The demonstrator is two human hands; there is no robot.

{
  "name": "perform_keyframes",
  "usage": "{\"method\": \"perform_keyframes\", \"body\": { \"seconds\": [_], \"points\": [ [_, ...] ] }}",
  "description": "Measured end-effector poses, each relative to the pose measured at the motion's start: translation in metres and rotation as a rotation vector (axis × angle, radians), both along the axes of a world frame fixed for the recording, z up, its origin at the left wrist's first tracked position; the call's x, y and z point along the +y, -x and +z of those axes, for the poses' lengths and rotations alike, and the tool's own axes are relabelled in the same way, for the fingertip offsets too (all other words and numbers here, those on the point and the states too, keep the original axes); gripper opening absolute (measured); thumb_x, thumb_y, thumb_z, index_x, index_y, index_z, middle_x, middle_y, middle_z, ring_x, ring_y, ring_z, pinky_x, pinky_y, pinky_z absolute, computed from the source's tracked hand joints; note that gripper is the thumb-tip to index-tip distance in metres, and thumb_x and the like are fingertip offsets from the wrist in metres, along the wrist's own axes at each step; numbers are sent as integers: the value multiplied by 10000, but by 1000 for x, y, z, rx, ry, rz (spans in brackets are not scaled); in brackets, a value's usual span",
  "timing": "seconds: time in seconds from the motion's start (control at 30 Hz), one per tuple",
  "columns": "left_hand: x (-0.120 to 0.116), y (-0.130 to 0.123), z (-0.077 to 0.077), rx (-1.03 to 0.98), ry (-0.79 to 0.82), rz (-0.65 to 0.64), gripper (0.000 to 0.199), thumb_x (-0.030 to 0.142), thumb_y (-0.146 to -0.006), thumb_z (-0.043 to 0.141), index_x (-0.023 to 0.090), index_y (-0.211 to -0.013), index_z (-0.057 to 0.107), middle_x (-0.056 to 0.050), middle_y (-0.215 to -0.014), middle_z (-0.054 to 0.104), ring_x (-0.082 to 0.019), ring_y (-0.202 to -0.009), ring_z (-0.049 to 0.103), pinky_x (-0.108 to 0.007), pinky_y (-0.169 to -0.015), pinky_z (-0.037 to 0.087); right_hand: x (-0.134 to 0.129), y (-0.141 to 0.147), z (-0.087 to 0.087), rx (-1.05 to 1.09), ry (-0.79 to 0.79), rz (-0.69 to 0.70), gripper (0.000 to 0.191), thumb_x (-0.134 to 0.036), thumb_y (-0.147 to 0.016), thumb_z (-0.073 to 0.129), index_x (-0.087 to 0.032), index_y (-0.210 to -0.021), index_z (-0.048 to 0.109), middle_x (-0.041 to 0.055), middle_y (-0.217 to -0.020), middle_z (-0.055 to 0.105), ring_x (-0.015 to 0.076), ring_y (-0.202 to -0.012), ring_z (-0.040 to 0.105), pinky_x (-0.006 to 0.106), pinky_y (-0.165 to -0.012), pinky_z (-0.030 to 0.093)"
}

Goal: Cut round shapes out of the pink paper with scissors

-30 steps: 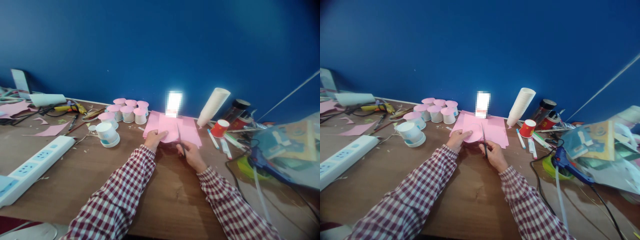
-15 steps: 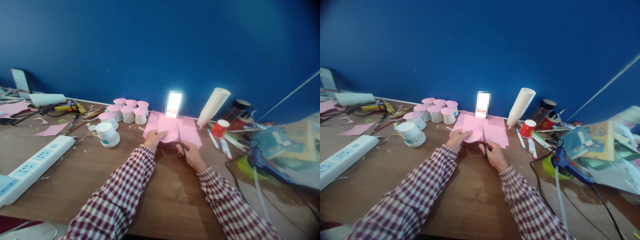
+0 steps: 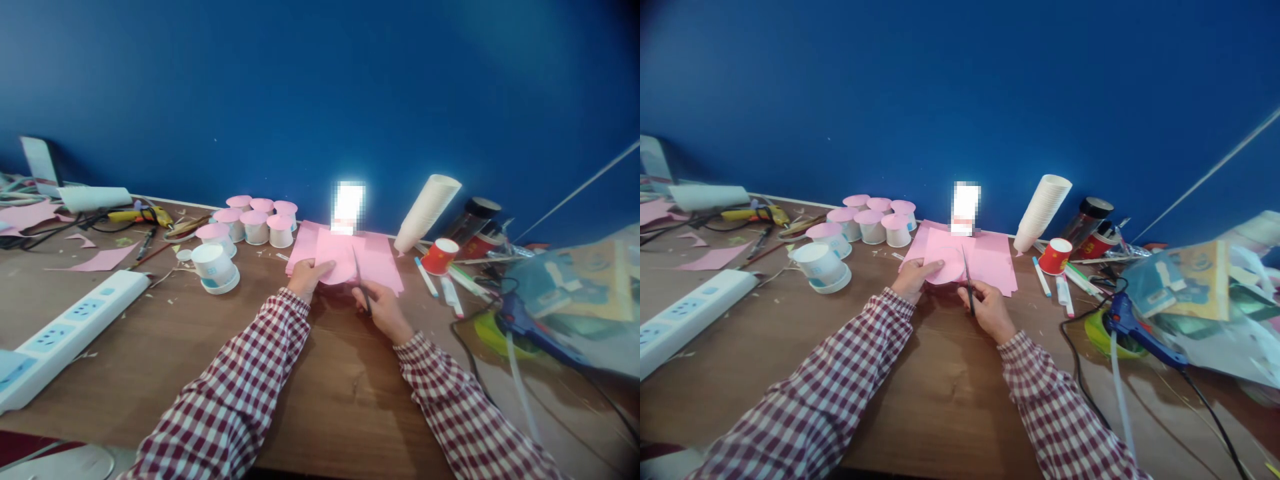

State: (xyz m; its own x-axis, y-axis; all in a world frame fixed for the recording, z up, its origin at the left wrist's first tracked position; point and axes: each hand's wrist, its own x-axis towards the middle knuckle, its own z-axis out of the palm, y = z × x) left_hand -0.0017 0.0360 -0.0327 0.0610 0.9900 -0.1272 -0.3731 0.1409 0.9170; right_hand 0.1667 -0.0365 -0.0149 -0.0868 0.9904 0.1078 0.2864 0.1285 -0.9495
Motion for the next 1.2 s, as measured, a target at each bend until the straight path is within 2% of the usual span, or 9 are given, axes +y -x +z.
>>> {"method": "perform_keyframes", "body": {
  "seconds": [0.4, 0.7, 1.2],
  "points": [
    [-1, 1, 1, 13, 2, -2, 357, 322, -505, 837, 66, -719, 707, -86, -613, 677, -168, -599, 618, -284, -602, 488, 0, -2, -3, -1, -7, 13, 336, -440, -798, 590, -127, -889, 670, -23, -556, 521, 102, -506, 465, 224, -484, 406],
    [-2, -1, 3, 24, 2, -19, 349, 328, -474, 848, 76, -662, 697, -68, -571, 661, -149, -565, 591, -267, -578, 466, 1, -1, -3, 58, 23, 2, 387, -436, -768, 612, -112, -977, 647, -29, -558, 534, 106, -512, 486, 229, -499, 415],
    [-4, -1, 6, 10, 14, -37, 364, 316, -466, 853, 69, -688, 703, -83, -603, 675, -168, -599, 612, -283, -604, 478, 0, 0, 3, 23, 7, -10, 399, -467, -770, 602, -119, -959, 652, -21, -562, 535, 117, -514, 489, 237, -492, 422]
  ]
}}
